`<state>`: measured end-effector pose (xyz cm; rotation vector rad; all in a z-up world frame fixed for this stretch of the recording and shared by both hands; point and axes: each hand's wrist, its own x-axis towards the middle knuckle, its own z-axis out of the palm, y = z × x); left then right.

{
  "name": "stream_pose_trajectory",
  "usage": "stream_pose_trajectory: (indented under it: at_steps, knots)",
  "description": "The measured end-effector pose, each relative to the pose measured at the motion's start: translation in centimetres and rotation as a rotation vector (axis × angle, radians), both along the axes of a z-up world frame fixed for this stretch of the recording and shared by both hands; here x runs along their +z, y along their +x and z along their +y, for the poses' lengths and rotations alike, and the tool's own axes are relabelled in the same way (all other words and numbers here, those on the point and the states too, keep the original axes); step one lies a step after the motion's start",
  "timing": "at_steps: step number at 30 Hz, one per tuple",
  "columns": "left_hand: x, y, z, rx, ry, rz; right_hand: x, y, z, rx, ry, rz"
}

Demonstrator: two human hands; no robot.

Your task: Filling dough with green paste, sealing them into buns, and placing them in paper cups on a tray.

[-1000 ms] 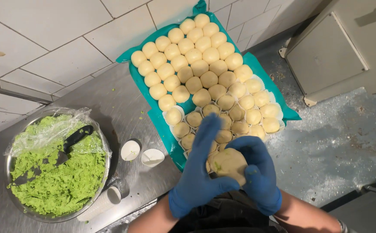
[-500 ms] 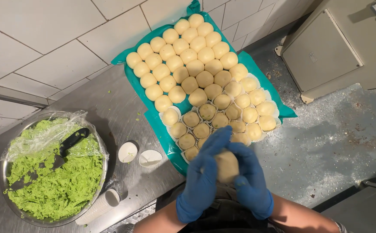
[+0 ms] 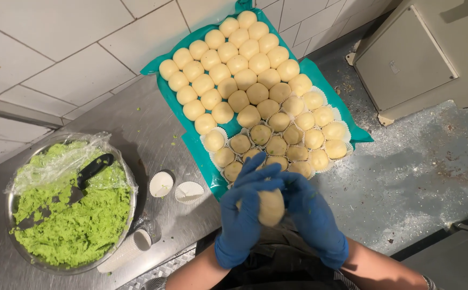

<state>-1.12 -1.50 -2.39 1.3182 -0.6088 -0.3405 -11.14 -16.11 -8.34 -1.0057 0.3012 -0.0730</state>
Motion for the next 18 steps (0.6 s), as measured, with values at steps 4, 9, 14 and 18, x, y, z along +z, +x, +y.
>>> stream_pose_trajectory:
  at_steps: [4, 9, 14, 18]
  knots:
    - [0.5, -0.1, 0.1, 0.016, -0.164, 0.299, -1.6, -0.7, -0.9, -0.027, 0.129, -0.122]
    - [-2.7, -1.4, 1.0, -0.066, -0.407, 0.467, 1.2, -0.6, -0.3, -0.095, -0.151, -0.162]
    - [-2.8, -1.0, 0.6, 0.071, -0.316, 0.518, 2.0, -0.8, -0.3, -0.159, -0.608, -0.177]
    - [-2.3, -0.8, -0.4, 0.019, -0.35, 0.902, 6.2, 1.1, 0.3, -0.168, -1.151, -0.629]
